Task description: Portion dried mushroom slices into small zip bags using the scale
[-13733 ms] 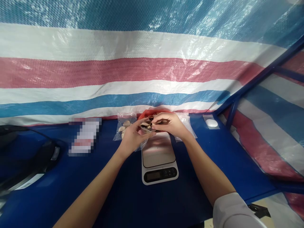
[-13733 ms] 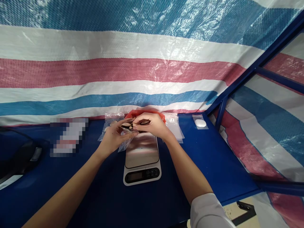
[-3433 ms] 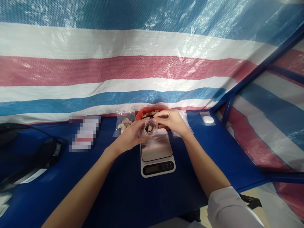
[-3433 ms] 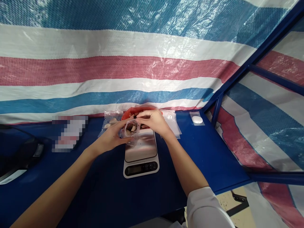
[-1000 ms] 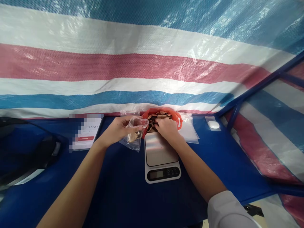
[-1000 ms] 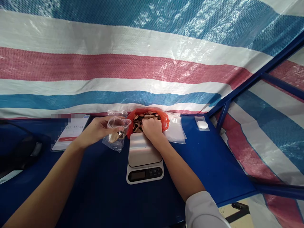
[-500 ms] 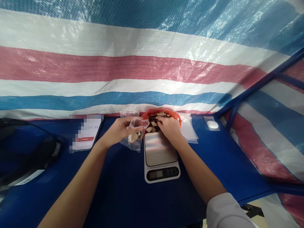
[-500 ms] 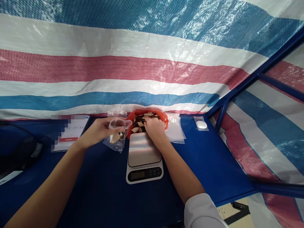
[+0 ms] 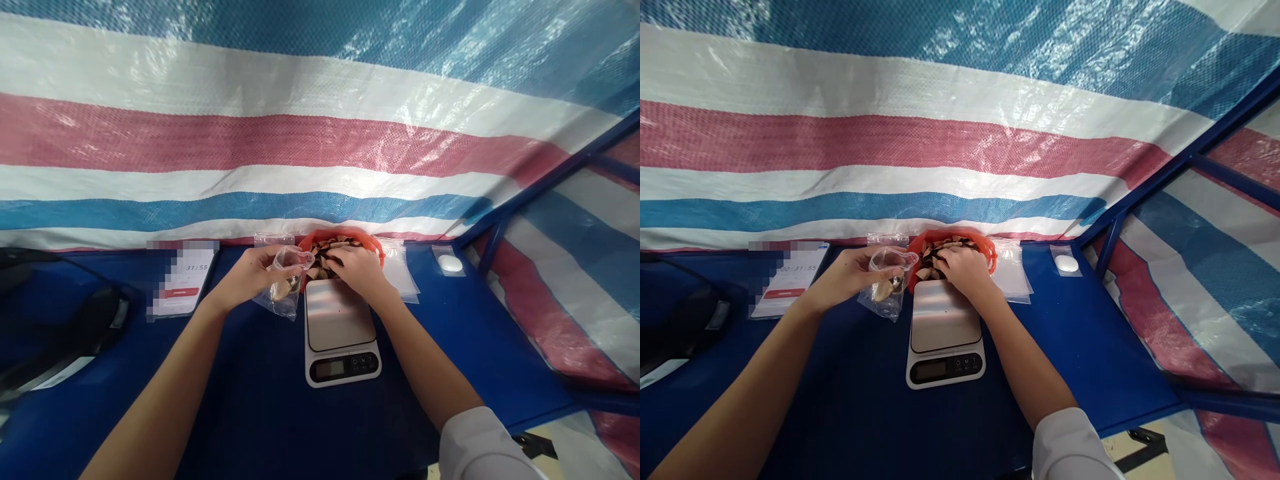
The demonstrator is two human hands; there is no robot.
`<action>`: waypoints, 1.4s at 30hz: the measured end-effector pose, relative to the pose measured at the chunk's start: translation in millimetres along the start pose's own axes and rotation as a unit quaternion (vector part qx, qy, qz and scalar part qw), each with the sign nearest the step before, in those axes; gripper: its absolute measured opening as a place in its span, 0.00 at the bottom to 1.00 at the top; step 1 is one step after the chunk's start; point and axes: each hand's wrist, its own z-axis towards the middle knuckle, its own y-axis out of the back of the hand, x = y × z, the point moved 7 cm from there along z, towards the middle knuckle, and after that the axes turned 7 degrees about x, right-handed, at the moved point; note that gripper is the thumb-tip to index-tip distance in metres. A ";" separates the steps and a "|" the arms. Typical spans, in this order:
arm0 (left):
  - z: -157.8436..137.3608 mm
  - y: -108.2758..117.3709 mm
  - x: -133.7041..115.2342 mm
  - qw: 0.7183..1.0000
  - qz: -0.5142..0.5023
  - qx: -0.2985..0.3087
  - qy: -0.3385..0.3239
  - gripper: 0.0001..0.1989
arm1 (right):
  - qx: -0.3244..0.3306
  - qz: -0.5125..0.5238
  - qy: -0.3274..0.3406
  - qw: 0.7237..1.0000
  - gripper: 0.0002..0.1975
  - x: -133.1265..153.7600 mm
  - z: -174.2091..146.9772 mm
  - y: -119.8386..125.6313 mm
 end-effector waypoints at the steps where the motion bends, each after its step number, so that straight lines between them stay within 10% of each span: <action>1: 0.0 0.3 0.0 1.000 0.000 0.000 0.000 0.22 | -0.003 -0.007 0.008 1.000 0.17 2.5 1.0 0.6; 23: -3.0 4.1 -1.6 1.000 -0.013 -0.005 -0.011 0.23 | 0.038 -0.073 0.037 0.996 0.17 23.3 30.5 -4.7; 33: -0.6 -1.8 2.8 1.000 -0.025 -0.005 -0.011 0.23 | -0.116 0.246 0.039 0.962 0.10 -2.3 11.7 21.1; 38: 1.2 -11.8 2.0 1.000 -0.025 0.009 -0.003 0.22 | -0.106 0.436 0.100 0.888 0.11 3.7 -7.7 42.0; 42: 2.9 -20.5 2.0 0.999 -0.026 0.020 -0.006 0.21 | -0.071 0.437 0.158 0.882 0.13 18.6 -16.6 50.4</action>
